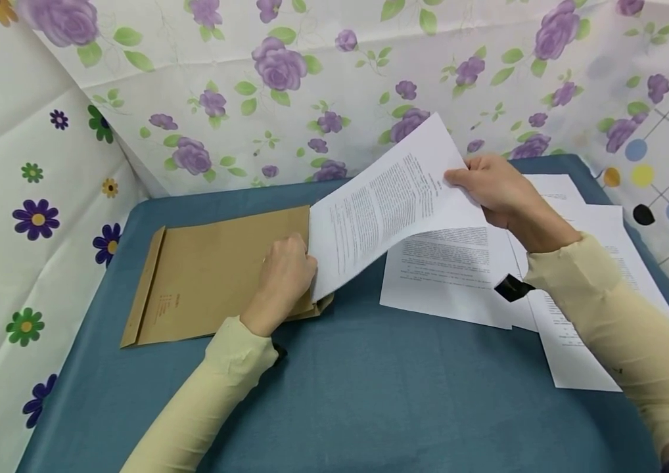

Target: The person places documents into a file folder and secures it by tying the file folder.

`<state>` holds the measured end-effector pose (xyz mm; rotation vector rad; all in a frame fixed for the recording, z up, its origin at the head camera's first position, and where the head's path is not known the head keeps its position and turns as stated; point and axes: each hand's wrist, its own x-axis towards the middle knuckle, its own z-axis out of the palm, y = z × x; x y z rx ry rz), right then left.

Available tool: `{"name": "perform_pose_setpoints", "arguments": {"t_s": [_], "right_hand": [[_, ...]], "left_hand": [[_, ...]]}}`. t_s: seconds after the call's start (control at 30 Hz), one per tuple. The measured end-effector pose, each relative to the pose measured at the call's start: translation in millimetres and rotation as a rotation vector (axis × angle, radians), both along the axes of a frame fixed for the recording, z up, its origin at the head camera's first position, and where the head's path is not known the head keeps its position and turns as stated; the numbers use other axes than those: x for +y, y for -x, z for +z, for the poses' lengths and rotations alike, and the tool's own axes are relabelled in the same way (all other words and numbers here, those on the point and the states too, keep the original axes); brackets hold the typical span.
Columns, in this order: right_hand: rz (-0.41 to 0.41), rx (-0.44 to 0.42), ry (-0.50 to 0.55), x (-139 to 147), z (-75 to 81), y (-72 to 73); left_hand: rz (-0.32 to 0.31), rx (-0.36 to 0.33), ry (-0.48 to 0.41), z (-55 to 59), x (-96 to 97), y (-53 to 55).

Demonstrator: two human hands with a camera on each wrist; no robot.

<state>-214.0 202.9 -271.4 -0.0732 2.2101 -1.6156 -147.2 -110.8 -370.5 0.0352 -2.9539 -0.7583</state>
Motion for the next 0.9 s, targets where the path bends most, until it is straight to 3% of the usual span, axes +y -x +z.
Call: {"name": "perform_pose_setpoints", "arguments": {"t_s": [0.17,0.37,0.53,0.73,0.9], "right_hand": [[0.039,-0.007,0.032,-3.4,-3.0,1.0],[-0.004,0.02,0.006,-4.1,-5.3,2.1],[0.01,-0.032,0.009,-4.6,-11.7,4.1],[-0.037,0.003,-0.016,-3.7,-12.4,2.9],[0.05,-0.003,0.017,-9.4,-19.0,-2.4]], "left_hand": [[0.002,-0.006,0.006,0.5,0.5,-0.5],[-0.003,-0.006,0.01,1.6,0.2,-1.0],[-0.002,-0.008,0.01,2.6,0.2,-0.7],[0.0,0.002,0.018,2.4,-0.1,-0.4],[-0.006,0.02,0.019,2.6,-0.8,-0.2]]}}
